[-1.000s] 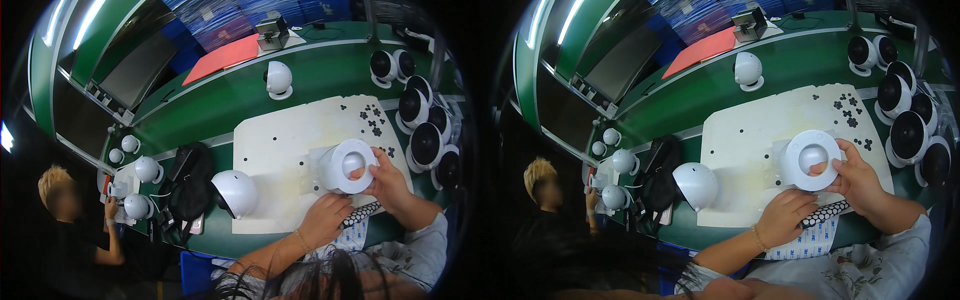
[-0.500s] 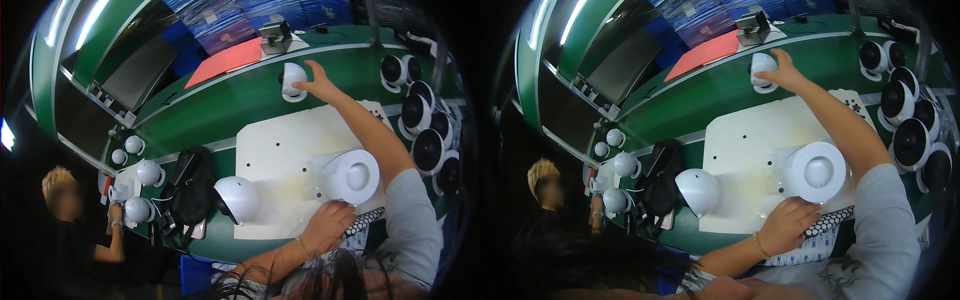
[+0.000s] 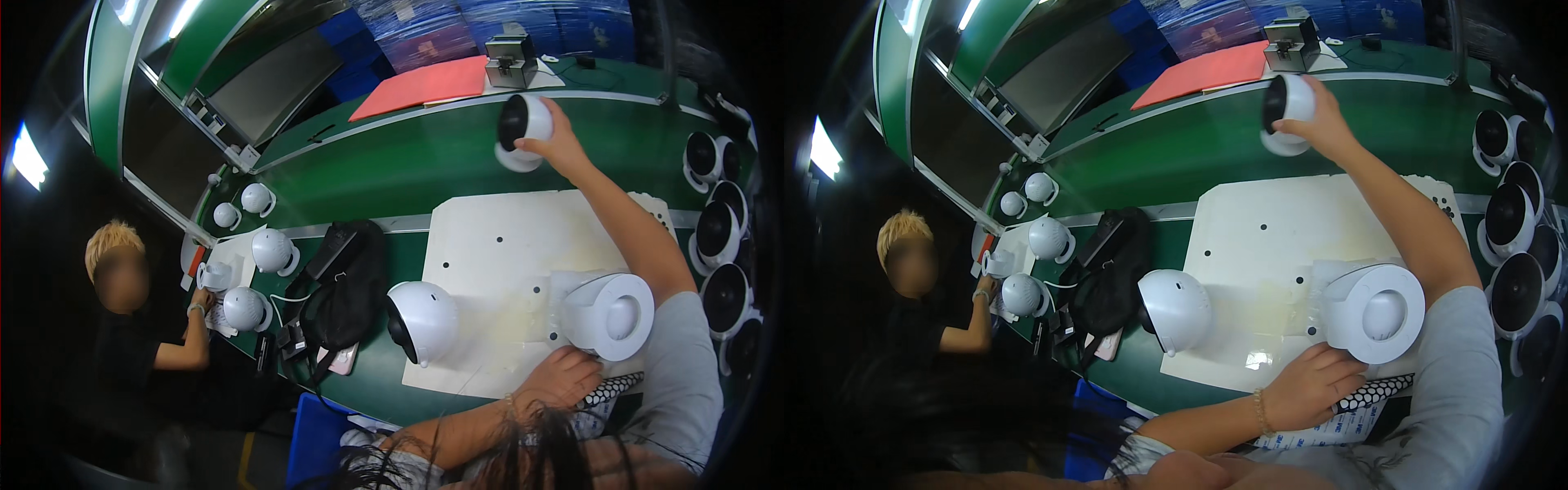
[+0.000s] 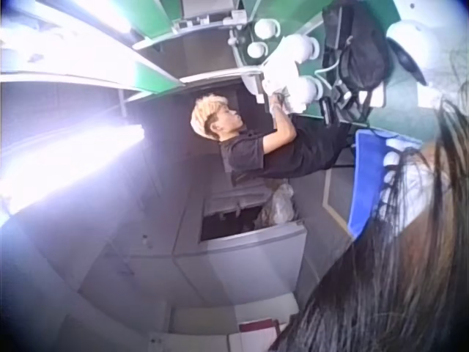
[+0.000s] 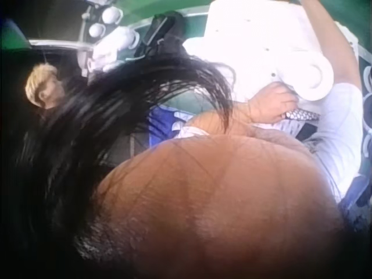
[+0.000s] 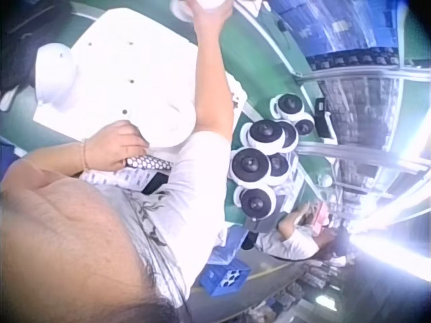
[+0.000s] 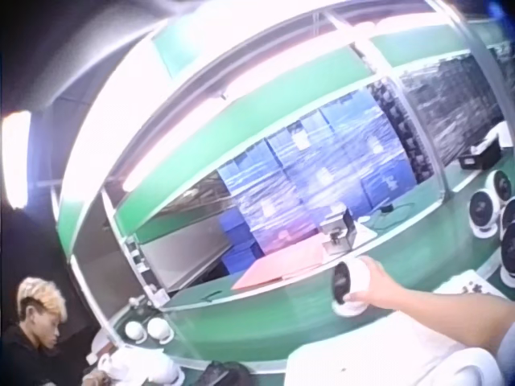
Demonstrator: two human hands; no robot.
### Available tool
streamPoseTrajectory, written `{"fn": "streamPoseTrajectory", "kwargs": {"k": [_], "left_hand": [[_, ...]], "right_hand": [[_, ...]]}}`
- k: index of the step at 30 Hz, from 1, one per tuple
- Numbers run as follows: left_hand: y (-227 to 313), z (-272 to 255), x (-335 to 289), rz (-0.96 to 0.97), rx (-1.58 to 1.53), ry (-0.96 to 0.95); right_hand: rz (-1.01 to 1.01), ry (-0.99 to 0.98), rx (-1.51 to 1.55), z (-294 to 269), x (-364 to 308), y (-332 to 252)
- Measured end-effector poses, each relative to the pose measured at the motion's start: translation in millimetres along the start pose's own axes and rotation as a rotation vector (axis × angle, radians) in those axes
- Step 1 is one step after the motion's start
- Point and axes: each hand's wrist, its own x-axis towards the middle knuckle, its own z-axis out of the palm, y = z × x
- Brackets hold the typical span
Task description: The person assembles white dome security cameras on a green workbench. They repeatedly pick up camera housings, insert small black circular components into the base, and place the finished units on the table.
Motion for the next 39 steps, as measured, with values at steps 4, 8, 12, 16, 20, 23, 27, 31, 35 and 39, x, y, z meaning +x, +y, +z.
{"fn": "streamPoseTrajectory", "kwargs": {"k": [4,8,12,16,20,23,27,31,35,39], "left_hand": [[-0.2,0.1,-2.8,-0.024,-0.011,0.018],[2.6,-5.9,-0.2,-0.029,-0.018,-0.019],[0.8,-4.7,2.3,0.024,-0.054,-0.022],[0.8,-5.2,-0.9,-0.022,-0.027,-0.026],[0.3,-5.9,2.4,-0.033,-0.078,-0.028],[8.9,-15.3,3.1,-0.067,-0.087,-0.025],[8.0,-13.0,8.8,-0.075,-0.108,-0.066],[12.6,-14.3,14.5,-0.103,-0.141,-0.127],[11.5,-17.8,15.0,-0.204,-0.197,-0.095],[23.4,-21.2,12.3,-0.554,-0.447,0.02]], "right_hand": [[0.001,-0.476,0.159,30.0,-51.2,-52.1],[-0.061,-0.869,0.114,37.8,-90.5,-54.4],[-0.014,-0.935,0.028,2.3,-77.1,-50.4],[-0.12,-0.54,0.107,-46.3,-84.3,-89.9],[-0.256,-0.278,-0.362,-101.0,-143.2,-159.5],[-0.479,-0.266,-0.572,-124.2,-185.0,-167.6],[-0.243,-0.252,-0.643,-146.1,-218.5,-138.8],[0.034,-0.31,-0.232,-142.4,-230.4,-94.4],[0.375,-0.484,0.122,-148.5,-214.2,-102.0],[0.46,-0.592,0.283,-153.6,-206.2,-86.8]]}}
